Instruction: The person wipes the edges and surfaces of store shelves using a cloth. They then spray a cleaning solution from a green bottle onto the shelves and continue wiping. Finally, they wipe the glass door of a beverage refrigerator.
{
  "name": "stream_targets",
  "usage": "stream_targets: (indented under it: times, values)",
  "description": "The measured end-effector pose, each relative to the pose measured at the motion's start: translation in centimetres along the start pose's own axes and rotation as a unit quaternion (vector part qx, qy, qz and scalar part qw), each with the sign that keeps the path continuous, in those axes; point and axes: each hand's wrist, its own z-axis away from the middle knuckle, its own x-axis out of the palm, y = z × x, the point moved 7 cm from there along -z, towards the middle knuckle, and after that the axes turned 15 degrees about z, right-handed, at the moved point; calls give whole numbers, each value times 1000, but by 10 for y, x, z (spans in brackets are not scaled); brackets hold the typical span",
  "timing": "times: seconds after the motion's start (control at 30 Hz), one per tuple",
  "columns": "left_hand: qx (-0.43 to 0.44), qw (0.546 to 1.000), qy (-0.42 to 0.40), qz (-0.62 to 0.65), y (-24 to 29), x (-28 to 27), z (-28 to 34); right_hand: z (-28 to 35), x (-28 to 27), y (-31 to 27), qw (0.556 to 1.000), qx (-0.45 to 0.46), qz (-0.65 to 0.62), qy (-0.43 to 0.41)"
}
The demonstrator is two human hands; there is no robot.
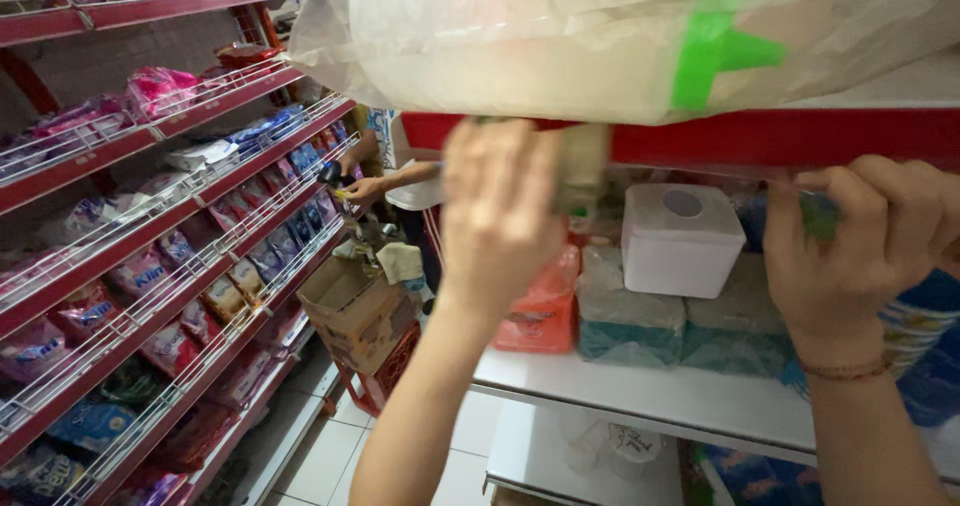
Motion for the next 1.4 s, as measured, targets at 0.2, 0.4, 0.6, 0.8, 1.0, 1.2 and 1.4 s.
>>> stream_targets:
  times: [0.2,0.4,0.6,0.8,1.0,1.2,1.4]
  values:
    - [-85,994,45,54,-29,-15,9,-36,-18,-6,998,8,0,-69]
    - [-82,995,34,46,-23,-13,5,-65,-23,-57,995,-80,47,-31]
    - [-69,997,-1,33,-21,-13,-7,-72,-11,-57,991,-82,72,-71]
    - [-79,995,-25,46,-13,-15,-12,-66,-12,-59,989,-81,85,-87]
    - [-58,993,8,105,14,14,-15,-49,-3,-47,994,-50,57,-84]
    - [-7,992,41,119,45,37,-20,-32,-7,-16,999,9,0,-54]
    - [21,998,12,58,21,26,-9,-30,-4,-9,995,-12,30,-93]
